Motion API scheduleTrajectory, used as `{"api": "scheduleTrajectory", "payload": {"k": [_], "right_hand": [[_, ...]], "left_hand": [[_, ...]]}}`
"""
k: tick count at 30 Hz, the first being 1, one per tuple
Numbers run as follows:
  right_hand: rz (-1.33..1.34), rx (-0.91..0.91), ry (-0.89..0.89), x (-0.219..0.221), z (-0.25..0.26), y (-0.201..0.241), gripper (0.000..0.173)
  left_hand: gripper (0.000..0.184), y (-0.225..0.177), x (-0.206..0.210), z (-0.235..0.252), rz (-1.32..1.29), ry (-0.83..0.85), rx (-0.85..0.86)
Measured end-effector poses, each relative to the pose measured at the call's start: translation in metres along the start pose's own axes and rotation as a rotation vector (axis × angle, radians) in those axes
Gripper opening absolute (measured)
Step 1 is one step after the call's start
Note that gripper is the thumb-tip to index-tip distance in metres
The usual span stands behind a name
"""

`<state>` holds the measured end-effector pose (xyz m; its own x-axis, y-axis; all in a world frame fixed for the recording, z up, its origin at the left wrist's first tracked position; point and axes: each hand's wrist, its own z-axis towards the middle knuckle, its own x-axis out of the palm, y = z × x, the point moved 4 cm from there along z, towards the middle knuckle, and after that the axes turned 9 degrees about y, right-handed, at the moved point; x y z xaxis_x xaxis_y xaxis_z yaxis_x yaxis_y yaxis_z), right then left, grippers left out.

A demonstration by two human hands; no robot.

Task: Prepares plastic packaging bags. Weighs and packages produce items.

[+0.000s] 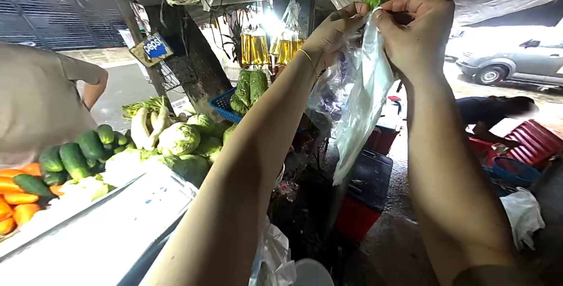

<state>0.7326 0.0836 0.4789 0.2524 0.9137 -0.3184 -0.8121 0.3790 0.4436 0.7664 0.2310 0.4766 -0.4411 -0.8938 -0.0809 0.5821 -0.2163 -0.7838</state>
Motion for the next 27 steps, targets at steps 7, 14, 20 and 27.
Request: {"api": "scheduleTrajectory", "payload": {"k": [7,14,20,27], "right_hand": [[-0.04,-0.037,0.028,-0.001,0.001,0.0,0.019],[-0.078,-0.127,0.069,-0.002,0.001,-0.003,0.021],[-0.195,-0.132,0.107,-0.005,-0.001,0.002,0.023],[-0.246,-0.002,0.099,0.0,0.001,0.015,0.027]], "left_hand": [[0.014,0.005,-0.001,-0.014,0.228,-0.038,0.198],[0.016,0.005,0.004,-0.032,0.261,-0.098,0.234],[0.013,-0.005,0.005,-0.033,0.465,-0.055,0.3],[0.011,-0.015,0.003,-0.028,0.409,-0.082,0.214]]}}
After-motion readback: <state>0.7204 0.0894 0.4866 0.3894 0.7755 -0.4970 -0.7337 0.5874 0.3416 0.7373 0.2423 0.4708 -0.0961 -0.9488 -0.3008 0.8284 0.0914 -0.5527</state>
